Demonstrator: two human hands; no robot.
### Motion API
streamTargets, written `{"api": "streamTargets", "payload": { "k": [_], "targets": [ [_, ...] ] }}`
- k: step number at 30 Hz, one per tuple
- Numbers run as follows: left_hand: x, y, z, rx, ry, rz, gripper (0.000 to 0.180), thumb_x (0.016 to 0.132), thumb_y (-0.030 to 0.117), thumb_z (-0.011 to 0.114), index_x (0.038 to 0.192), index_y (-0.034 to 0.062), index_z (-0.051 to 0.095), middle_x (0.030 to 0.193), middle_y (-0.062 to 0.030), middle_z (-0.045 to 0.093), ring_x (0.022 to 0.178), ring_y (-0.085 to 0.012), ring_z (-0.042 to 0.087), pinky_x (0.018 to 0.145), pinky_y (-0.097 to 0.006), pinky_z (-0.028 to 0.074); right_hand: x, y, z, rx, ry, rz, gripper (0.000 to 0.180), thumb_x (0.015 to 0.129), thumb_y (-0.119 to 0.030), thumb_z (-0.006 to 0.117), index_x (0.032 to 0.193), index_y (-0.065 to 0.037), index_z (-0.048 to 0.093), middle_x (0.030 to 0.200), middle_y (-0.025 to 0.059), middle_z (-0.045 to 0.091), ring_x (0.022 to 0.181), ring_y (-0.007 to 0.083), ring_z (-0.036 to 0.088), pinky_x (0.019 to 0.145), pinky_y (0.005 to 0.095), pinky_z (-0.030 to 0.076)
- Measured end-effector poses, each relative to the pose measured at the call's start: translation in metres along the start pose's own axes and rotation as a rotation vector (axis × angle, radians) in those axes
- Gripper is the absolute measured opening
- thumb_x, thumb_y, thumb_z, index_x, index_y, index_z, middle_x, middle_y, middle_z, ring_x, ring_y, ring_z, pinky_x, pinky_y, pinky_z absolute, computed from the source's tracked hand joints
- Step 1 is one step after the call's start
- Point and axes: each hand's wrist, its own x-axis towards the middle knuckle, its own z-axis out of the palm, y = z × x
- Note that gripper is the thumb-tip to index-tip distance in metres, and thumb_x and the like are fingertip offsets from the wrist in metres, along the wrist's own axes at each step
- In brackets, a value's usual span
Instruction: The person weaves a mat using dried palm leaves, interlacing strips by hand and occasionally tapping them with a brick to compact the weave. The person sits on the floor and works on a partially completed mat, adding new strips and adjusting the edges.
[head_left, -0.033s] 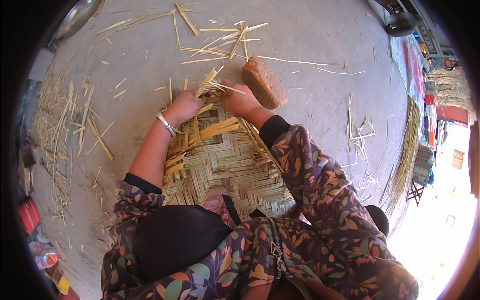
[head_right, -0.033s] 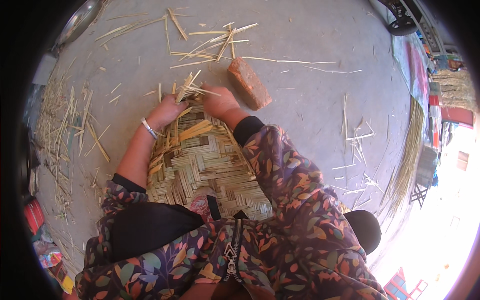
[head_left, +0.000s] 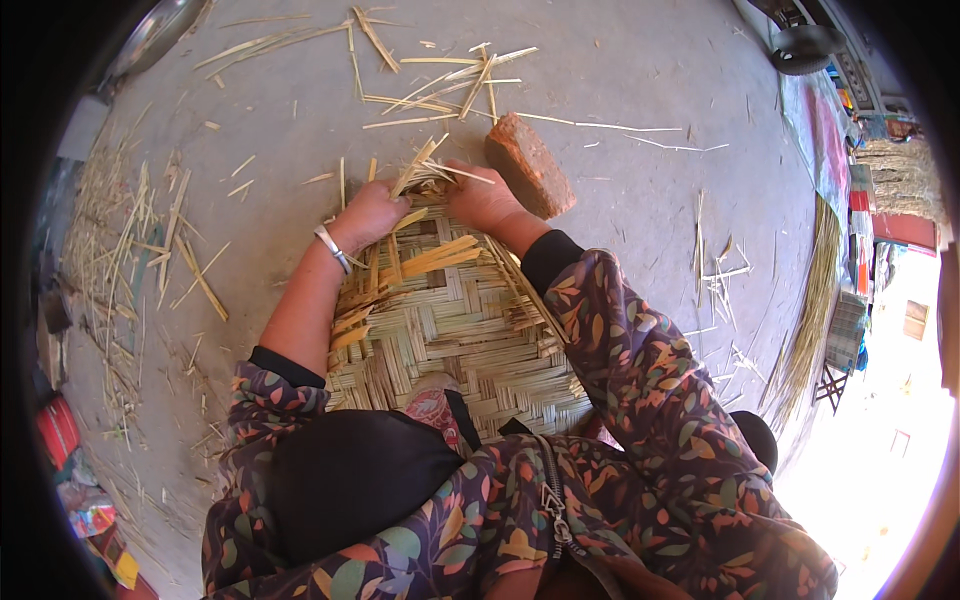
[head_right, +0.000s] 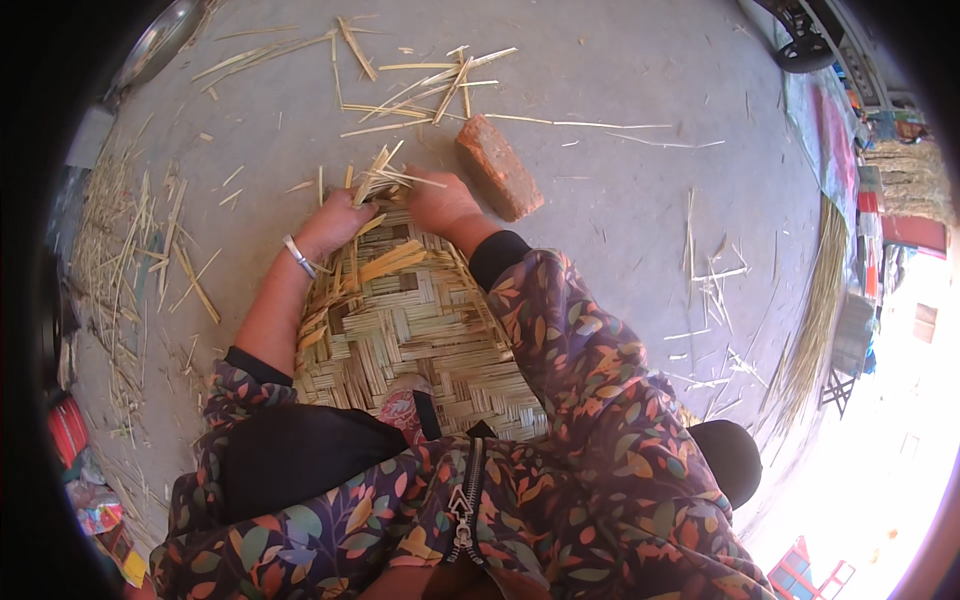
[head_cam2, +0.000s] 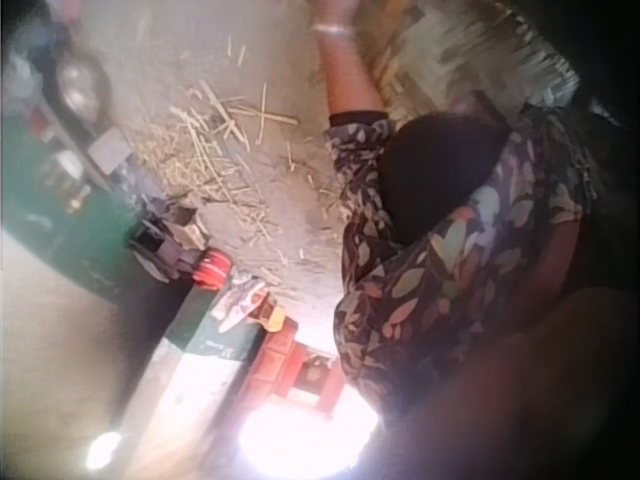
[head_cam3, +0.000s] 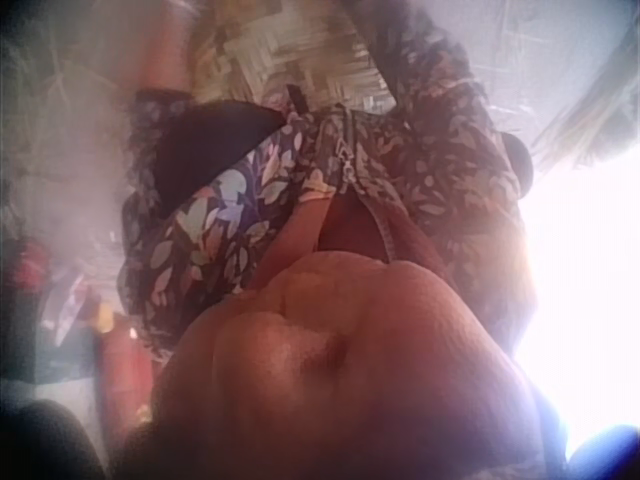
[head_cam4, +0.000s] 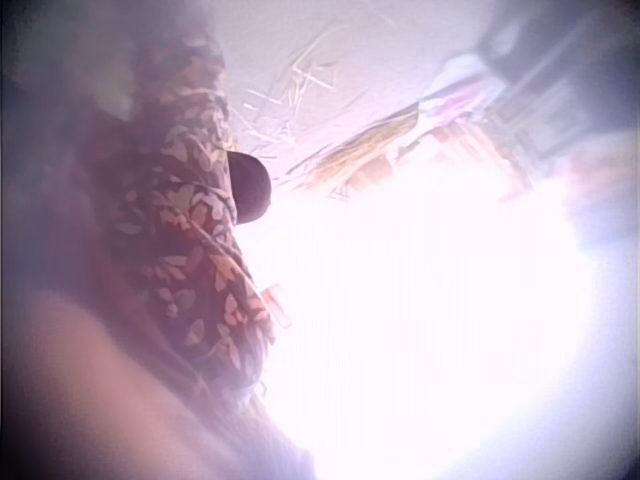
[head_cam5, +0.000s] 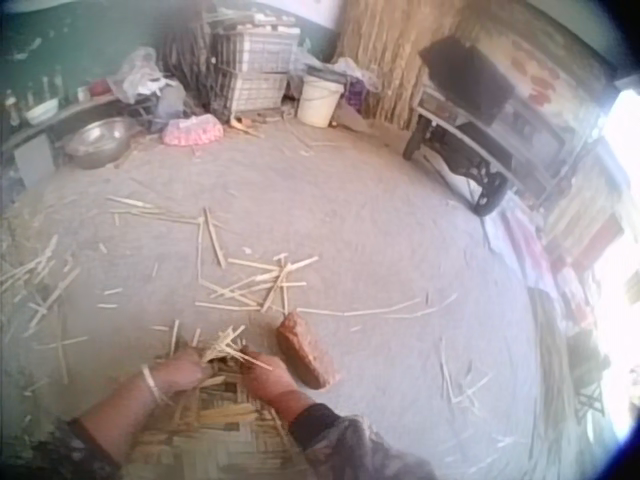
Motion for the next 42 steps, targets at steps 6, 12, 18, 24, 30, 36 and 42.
{"api": "streamTargets", "payload": {
  "k": [6, 12, 18, 24, 30, 36, 42],
  "targets": [
    [0.002, -0.001, 0.002, 0.062, 0.034, 0.013, 0.038, 0.095, 0.021, 0.060, 0.121, -0.0068, 0.063, 0.099, -0.0118, 0.072, 0.090, -0.0174, 0.062, 0.085, -0.034, 0.051, 0.008, 0.010, -0.007, 0.081, -0.093, 0.012, 0.029, 0.095, -0.025, 0.055, 0.118, -0.010, 0.063, 0.112, 0.0215, 0.068, 0.110, 0.0400, 0.063, 0.095, 0.0463, 0.049],
    [0.004, 0.000, -0.003, 0.087, -0.015, -0.009, 0.038, 0.095, 0.021, 0.060, 0.122, -0.0061, 0.063, 0.100, -0.0122, 0.071, 0.090, -0.0173, 0.062, 0.085, -0.033, 0.050, 0.012, 0.013, -0.008, 0.262, -0.073, 0.115, 0.036, 0.094, -0.023, 0.067, 0.127, -0.013, 0.066, 0.106, 0.0120, 0.073, 0.100, 0.0220, 0.068, 0.091, 0.0370, 0.052],
    [0.007, -0.001, -0.003, 0.052, 0.015, -0.087, 0.035, 0.094, 0.018, 0.060, 0.120, -0.0038, 0.065, 0.100, -0.0128, 0.072, 0.088, -0.0184, 0.064, 0.082, -0.035, 0.052, 0.030, 0.054, 0.009, 0.515, -0.084, 0.237, 0.022, 0.098, -0.016, 0.062, 0.116, -0.003, 0.062, 0.097, 0.0105, 0.073, 0.087, 0.0172, 0.068, 0.078, 0.0326, 0.055],
    [0.007, -0.005, 0.002, 0.213, 0.041, 0.039, 0.033, 0.092, 0.017, 0.062, 0.115, -0.0069, 0.063, 0.095, -0.0262, 0.069, 0.087, -0.0320, 0.067, 0.081, -0.041, 0.052, 0.042, 0.078, 0.017, 0.457, -0.042, 0.140, 0.020, 0.098, -0.010, 0.058, 0.116, 0.000, 0.060, 0.095, 0.0110, 0.073, 0.085, 0.0180, 0.069, 0.074, 0.0335, 0.056],
    [-0.007, 0.002, 0.013, 0.345, 0.106, 0.191, 0.032, 0.089, 0.014, 0.060, 0.115, -0.0027, 0.065, 0.093, -0.0291, 0.068, 0.089, -0.0410, 0.068, 0.082, -0.045, 0.053, 0.041, 0.067, -0.006, 0.408, -0.086, 0.147, 0.037, 0.091, -0.020, 0.065, 0.123, 0.000, 0.061, 0.101, 0.0116, 0.072, 0.092, 0.0210, 0.068, 0.082, 0.0336, 0.053],
    [0.009, -0.009, -0.002, 0.324, 0.004, 0.037, 0.031, 0.092, 0.018, 0.059, 0.115, -0.0010, 0.065, 0.096, -0.0240, 0.070, 0.086, -0.0329, 0.068, 0.081, -0.041, 0.052, 0.024, 0.035, -0.016, 0.457, -0.190, 0.093, 0.062, 0.089, -0.045, 0.067, 0.134, -0.003, 0.056, 0.118, 0.0228, 0.067, 0.113, 0.0369, 0.064, 0.099, 0.0427, 0.048],
    [0.014, -0.020, -0.007, 0.215, 0.000, 0.130, 0.036, 0.092, 0.022, 0.061, 0.115, -0.0054, 0.064, 0.094, -0.0205, 0.071, 0.086, -0.0257, 0.066, 0.081, -0.039, 0.052, -0.072, -0.053, -0.068, 0.255, 0.154, 0.051, 0.048, 0.095, -0.037, 0.064, 0.125, 0.001, 0.058, 0.118, 0.0225, 0.065, 0.112, 0.0354, 0.062, 0.098, 0.0431, 0.048]
  ]
}}
